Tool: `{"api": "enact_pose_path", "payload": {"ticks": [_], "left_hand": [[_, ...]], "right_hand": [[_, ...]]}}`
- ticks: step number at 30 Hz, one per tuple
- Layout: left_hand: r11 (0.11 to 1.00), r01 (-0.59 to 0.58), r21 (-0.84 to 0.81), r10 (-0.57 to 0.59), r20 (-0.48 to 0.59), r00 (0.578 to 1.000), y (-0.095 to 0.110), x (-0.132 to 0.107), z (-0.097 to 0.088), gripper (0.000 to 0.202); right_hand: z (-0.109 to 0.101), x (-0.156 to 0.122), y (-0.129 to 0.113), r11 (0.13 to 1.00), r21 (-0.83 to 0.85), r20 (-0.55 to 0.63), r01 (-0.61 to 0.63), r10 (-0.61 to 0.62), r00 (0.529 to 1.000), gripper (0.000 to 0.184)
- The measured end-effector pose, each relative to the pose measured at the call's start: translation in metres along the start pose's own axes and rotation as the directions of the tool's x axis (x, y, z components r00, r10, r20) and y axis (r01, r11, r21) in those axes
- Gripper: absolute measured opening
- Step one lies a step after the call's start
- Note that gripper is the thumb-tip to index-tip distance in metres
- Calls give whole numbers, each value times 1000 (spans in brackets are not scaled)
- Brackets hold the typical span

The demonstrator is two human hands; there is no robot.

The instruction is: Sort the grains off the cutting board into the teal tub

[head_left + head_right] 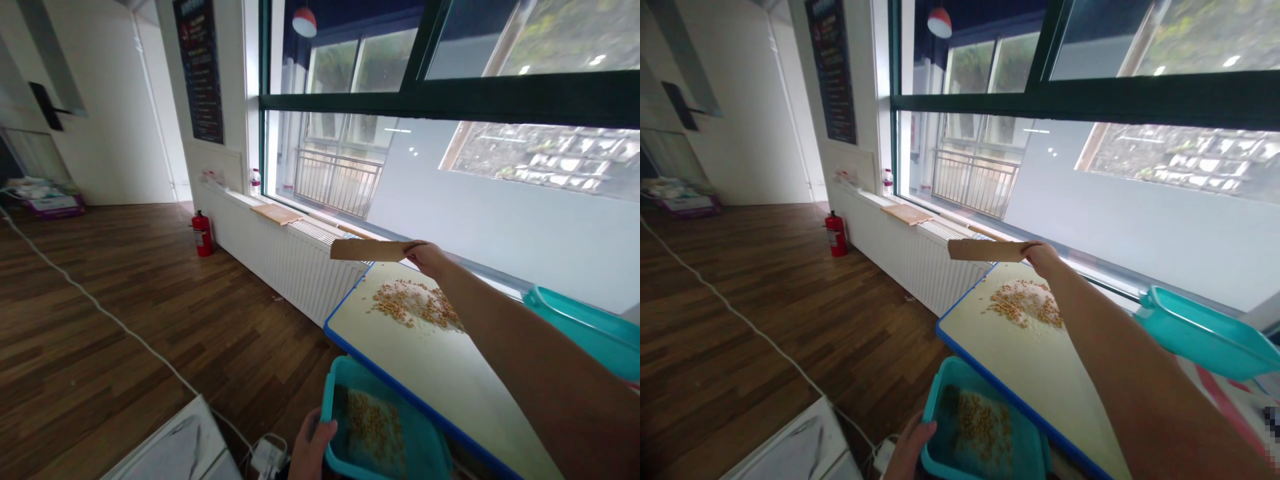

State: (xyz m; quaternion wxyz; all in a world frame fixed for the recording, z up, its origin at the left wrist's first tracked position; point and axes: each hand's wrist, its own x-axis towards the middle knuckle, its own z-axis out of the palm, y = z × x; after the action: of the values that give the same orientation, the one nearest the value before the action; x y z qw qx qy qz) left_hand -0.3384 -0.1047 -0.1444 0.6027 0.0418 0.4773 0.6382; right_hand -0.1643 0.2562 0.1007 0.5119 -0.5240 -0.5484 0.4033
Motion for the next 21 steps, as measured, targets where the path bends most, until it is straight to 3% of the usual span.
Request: {"api": "enact_pose_path", "payload": {"ticks": [4, 8, 12, 17, 19, 21], "left_hand": [[1000, -28, -2, 28, 41, 999, 3, 9, 9, 56], [999, 33, 15, -34, 66, 997, 8, 12, 16, 55], [992, 88, 93, -96, 84, 992, 8, 14, 16, 52], [997, 53, 58, -59, 115, 992, -1, 21, 12, 52], [999, 10, 30, -14, 113, 993, -5, 24, 10, 54], [1000, -15, 10, 13, 105, 994, -7, 25, 9, 55]], "right_hand": [[3, 8, 21, 997, -9, 79, -71, 72, 994, 32], [7, 16, 38, 994, -5, 148, -106, 105, 983, 35], [6, 26, 48, 992, 1, 176, -123, 121, 977, 38], [-5, 33, 56, 991, 16, 180, -134, 129, 975, 37], [-8, 34, 59, 990, 23, 186, -139, 132, 974, 31], [-12, 33, 61, 990, 36, 191, -139, 130, 973, 12]]}}
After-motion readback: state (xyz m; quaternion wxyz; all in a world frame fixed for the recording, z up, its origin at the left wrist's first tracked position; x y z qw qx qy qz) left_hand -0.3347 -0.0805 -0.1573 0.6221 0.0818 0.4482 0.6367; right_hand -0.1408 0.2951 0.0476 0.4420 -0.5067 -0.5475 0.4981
